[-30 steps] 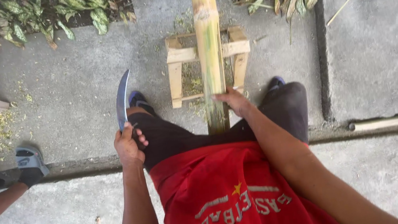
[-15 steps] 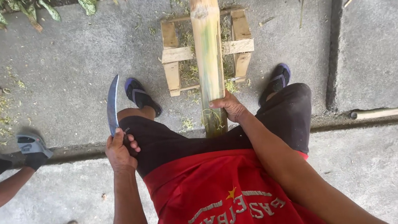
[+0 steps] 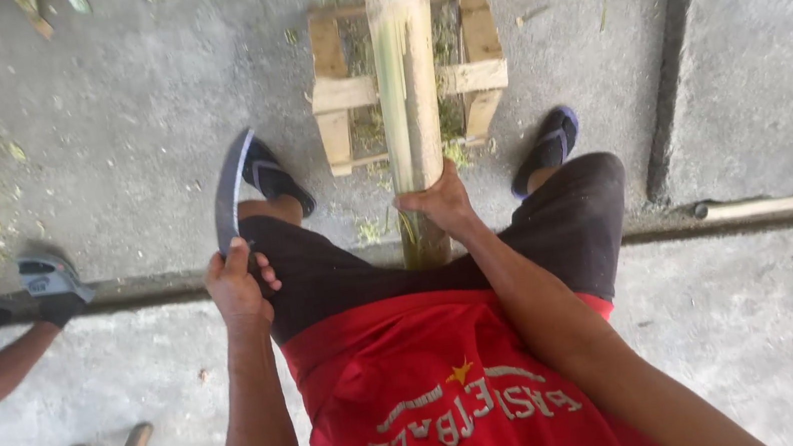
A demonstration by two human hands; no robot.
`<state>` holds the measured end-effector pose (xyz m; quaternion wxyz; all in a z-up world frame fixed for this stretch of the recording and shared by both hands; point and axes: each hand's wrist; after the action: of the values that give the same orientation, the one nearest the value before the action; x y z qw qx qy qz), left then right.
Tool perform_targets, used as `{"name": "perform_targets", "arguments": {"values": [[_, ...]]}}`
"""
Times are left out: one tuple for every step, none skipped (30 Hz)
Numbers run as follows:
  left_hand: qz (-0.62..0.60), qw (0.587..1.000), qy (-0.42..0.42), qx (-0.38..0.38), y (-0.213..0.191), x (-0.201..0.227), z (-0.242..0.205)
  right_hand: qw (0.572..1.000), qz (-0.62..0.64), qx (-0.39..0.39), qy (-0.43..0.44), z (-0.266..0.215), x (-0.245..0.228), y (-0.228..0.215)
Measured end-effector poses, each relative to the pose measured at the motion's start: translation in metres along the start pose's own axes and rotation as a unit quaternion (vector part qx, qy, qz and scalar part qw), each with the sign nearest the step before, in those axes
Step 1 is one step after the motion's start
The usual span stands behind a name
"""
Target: The recorder is using a curved blade to scrape and smooth a long piece of bamboo positioned on a wooden stand.
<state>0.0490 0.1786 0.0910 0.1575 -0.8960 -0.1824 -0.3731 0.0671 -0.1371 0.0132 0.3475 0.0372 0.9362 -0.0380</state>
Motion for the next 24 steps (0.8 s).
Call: {"name": "perform_targets", "arguments": {"values": [[-0.003,1.000,0.009,-0.004,0.002,0.000,0.000,1.000,0.002,0.002,-0.010,0.005,0.003,0.001],[0.015,1.000,0.004,0.002,0.005,-0.001,0.000,0.999,0.033,-0.014,-0.010,0.011,0.008,0.002],[0.037,0.999,-0.007,0.010,0.004,-0.005,-0.004,0.998,0.063,-0.030,-0.002,0.011,0.017,0.002],[0.038,0.999,-0.005,0.007,0.003,-0.007,-0.005,0.998,0.065,-0.028,-0.005,0.013,0.021,0.002],[0.049,0.999,0.008,0.001,0.003,-0.009,-0.005,0.989,0.134,-0.060,0.011,0.016,0.025,0.001],[0.060,0.998,0.022,-0.005,0.002,-0.011,-0.006,0.974,0.203,-0.093,0.026,0.018,0.028,0.000],[0.056,0.998,0.026,-0.008,0.001,-0.012,-0.007,0.975,0.202,-0.092,0.020,0.028,0.041,-0.002],[0.062,0.998,0.027,-0.004,-0.001,-0.012,-0.009,0.964,0.236,-0.114,0.039,0.038,0.052,-0.004],[0.065,0.997,0.029,0.001,-0.002,-0.012,-0.010,0.952,0.268,-0.137,0.057,0.049,0.062,-0.005],[0.060,0.998,0.035,-0.001,-0.004,-0.013,-0.010,0.953,0.266,-0.139,0.049,0.061,0.073,-0.010],[0.060,0.998,0.029,0.000,-0.005,-0.015,-0.010,0.962,0.225,-0.147,0.046,0.073,0.083,-0.014],[0.059,0.998,0.022,0.001,-0.006,-0.016,-0.010,0.970,0.184,-0.154,0.044,0.086,0.091,-0.019],[0.054,0.998,0.027,0.000,-0.009,-0.019,-0.011,0.970,0.181,-0.155,0.037,0.060,0.063,-0.018],[0.045,0.998,0.031,-0.009,-0.011,-0.022,-0.011,0.991,-0.009,-0.126,0.040,0.033,0.034,-0.018],[0.036,0.999,0.036,-0.018,-0.011,-0.025,-0.011,0.975,-0.199,-0.089,0.041,0.006,0.006,-0.018],[0.032,0.998,0.041,-0.020,-0.011,-0.025,-0.013,0.975,-0.200,-0.087,0.035,-0.003,-0.006,-0.026],[0.035,0.998,0.041,-0.026,-0.012,-0.026,-0.014,0.943,-0.326,-0.055,-0.033,-0.013,-0.017,-0.035],[0.038,0.998,0.040,-0.032,-0.012,-0.027,-0.015,0.889,-0.446,-0.021,-0.100,-0.022,-0.027,-0.043],[0.036,0.998,0.042,-0.036,-0.014,-0.028,-0.016,0.888,-0.447,-0.017,-0.102,-0.025,-0.022,-0.068],[0.036,0.998,0.043,-0.035,-0.015,-0.028,-0.016,0.950,-0.257,0.000,-0.176,-0.027,-0.017,-0.094],[0.036,0.998,0.042,-0.035,-0.015,-0.030,-0.017,0.968,-0.057,0.015,-0.244,-0.030,-0.012,-0.121],[0.032,0.998,0.042,-0.040,-0.018,-0.033,-0.015,0.967,-0.060,0.019,-0.246,-0.049,-0.010,-0.143],[0.011,0.998,0.045,-0.041,-0.020,-0.035,-0.013,0.960,0.039,0.061,-0.271,-0.067,-0.011,-0.167],[-0.010,0.998,0.047,-0.043,-0.021,-0.037,-0.010,0.941,0.137,0.100,-0.293,-0.085,-0.012,-0.190]]}}
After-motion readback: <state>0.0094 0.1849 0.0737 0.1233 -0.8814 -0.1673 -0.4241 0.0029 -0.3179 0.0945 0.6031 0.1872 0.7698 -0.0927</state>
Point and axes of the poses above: each hand's wrist, its own z-axis towards the middle knuckle, its own y-axis out of the palm, x = y × z, and after that the axes turned 2 degrees about z, right-handed
